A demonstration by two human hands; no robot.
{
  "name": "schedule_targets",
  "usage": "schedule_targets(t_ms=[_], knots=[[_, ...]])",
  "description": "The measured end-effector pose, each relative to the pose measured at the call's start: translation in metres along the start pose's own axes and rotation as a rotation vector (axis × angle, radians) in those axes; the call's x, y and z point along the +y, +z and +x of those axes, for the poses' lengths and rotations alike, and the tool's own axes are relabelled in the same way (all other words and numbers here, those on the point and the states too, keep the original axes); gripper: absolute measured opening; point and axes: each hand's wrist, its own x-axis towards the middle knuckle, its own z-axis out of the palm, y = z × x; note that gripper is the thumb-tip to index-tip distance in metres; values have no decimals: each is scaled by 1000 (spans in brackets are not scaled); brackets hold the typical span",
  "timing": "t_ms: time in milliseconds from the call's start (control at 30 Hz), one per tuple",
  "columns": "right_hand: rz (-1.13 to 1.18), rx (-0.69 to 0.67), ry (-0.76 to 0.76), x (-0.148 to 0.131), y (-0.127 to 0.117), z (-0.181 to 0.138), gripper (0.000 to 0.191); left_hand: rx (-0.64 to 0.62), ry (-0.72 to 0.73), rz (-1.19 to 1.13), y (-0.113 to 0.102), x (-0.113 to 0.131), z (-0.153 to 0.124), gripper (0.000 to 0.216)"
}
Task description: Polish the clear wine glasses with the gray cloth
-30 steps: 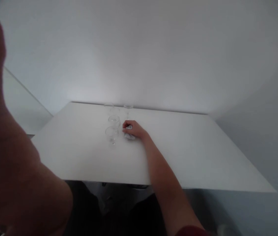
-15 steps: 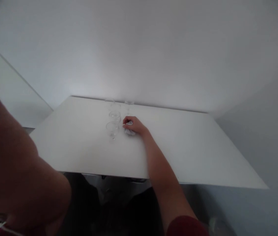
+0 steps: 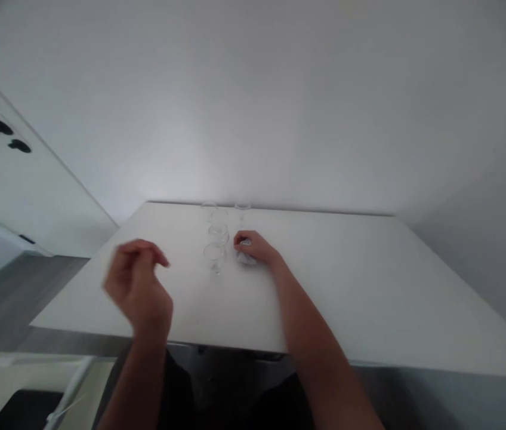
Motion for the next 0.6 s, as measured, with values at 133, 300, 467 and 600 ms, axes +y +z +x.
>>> schedule_targets(t_ms=[133, 300, 467, 600], knots=[[33, -9, -3, -2, 0, 0, 14, -245, -39, 227, 5, -55, -49, 8], [72, -32, -17, -2, -1, -1, 13, -453, -162, 311, 13, -98, -64, 62], [104, -45, -16, 0, 0, 1, 14, -570, -229, 288, 31, -99, -62, 47], [329, 12, 77, 4, 0, 4, 22, -633, -188, 165, 43, -83, -72, 45]])
